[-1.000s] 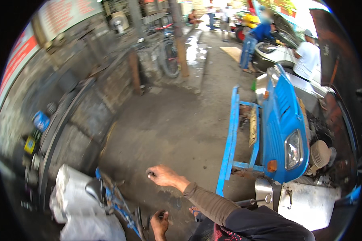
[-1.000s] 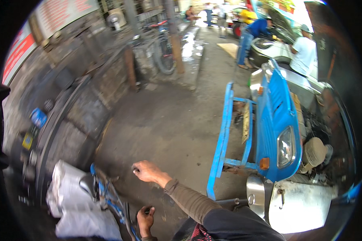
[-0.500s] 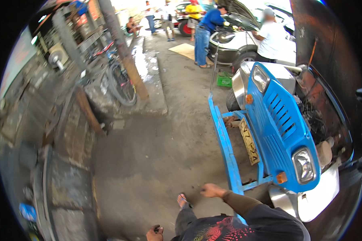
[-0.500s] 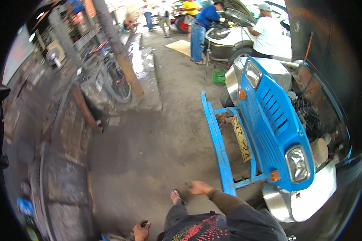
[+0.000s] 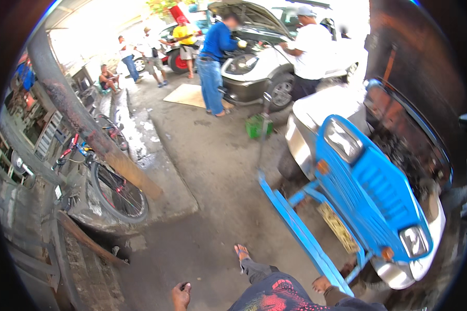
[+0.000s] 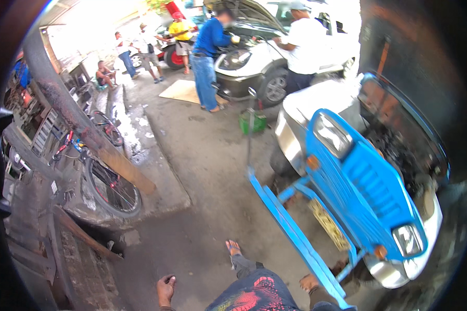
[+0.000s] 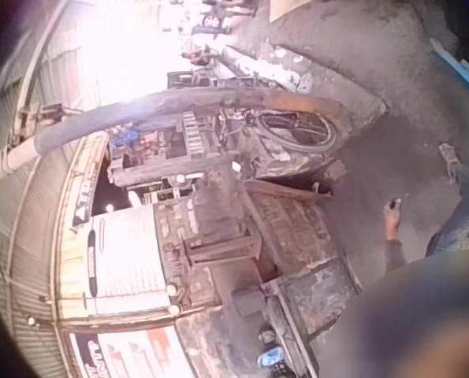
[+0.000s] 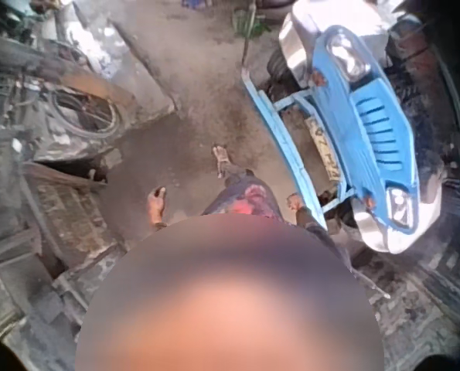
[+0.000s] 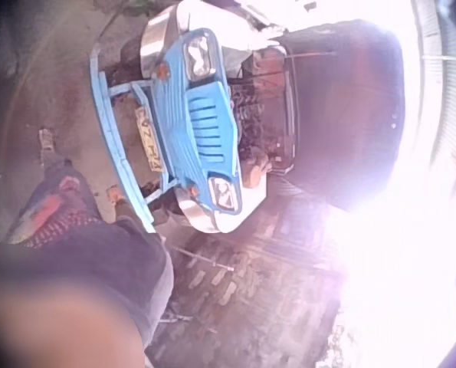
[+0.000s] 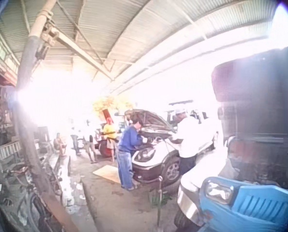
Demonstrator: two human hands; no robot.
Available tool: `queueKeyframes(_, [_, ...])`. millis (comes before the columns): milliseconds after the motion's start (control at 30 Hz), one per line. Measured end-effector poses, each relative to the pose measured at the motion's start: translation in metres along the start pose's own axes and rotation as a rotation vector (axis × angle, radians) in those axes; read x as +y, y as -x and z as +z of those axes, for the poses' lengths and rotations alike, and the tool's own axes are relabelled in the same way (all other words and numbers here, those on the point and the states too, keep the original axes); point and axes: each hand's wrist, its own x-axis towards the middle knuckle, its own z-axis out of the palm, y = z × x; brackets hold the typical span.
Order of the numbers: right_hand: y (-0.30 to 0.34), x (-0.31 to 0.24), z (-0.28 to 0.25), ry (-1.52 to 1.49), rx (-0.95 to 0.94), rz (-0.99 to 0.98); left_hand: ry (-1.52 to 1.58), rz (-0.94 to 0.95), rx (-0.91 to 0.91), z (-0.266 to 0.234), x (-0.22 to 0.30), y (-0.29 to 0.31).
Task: The person retrieves a small metal part from a jar in a parts shop, then enters a blue jeepney and installs the part into the dashboard area using a screwdriver. The person handles the part, aligns it, and secures it with the tool.
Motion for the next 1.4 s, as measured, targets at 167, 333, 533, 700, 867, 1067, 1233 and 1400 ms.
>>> queueKeyframes(167, [-0.065, -0.275, -0.022, 0.476, 0.129, -0.478, 0.25, -0.573, -0.159, 0.017, -0.029, -0.102])
queueKeyframes(333, [-0.039, -0.648, -0.092, 0.012, 0.166, -0.749, 0.216, -0.723, -0.179, 0.02, -0.036, -0.194])
queueKeyframes(533, [-0.092, -0.927, -0.114, 0.176, 0.245, -0.842, 0.139, -0.486, -0.27, -0.018, 0.09, -0.492])
queueKeyframes(700, [-0.19, -1.004, -0.117, 0.262, 0.247, -0.495, 0.018, -0.301, -0.333, -0.069, 0.219, -0.75])
queueKeyframes(867, [-0.255, -1.073, -0.109, 1.034, 0.476, -0.949, 0.078, 0.067, -0.099, -0.134, 0.327, -0.998])
queueKeyframes(1067, [-0.333, -1.392, -0.113, 0.272, -0.134, -0.344, 0.445, -0.121, 0.25, -0.193, 0.388, -1.229])
queueKeyframes(1233, [-0.357, -1.789, -0.092, 0.546, -0.005, -0.687, 0.22, -0.473, 0.11, -0.257, 0.354, -1.294])
queueKeyframes(1400, [-0.331, -2.231, -0.069, 0.324, 0.009, -1.096, 0.257, -0.562, 0.204, -0.341, 0.378, -1.416])
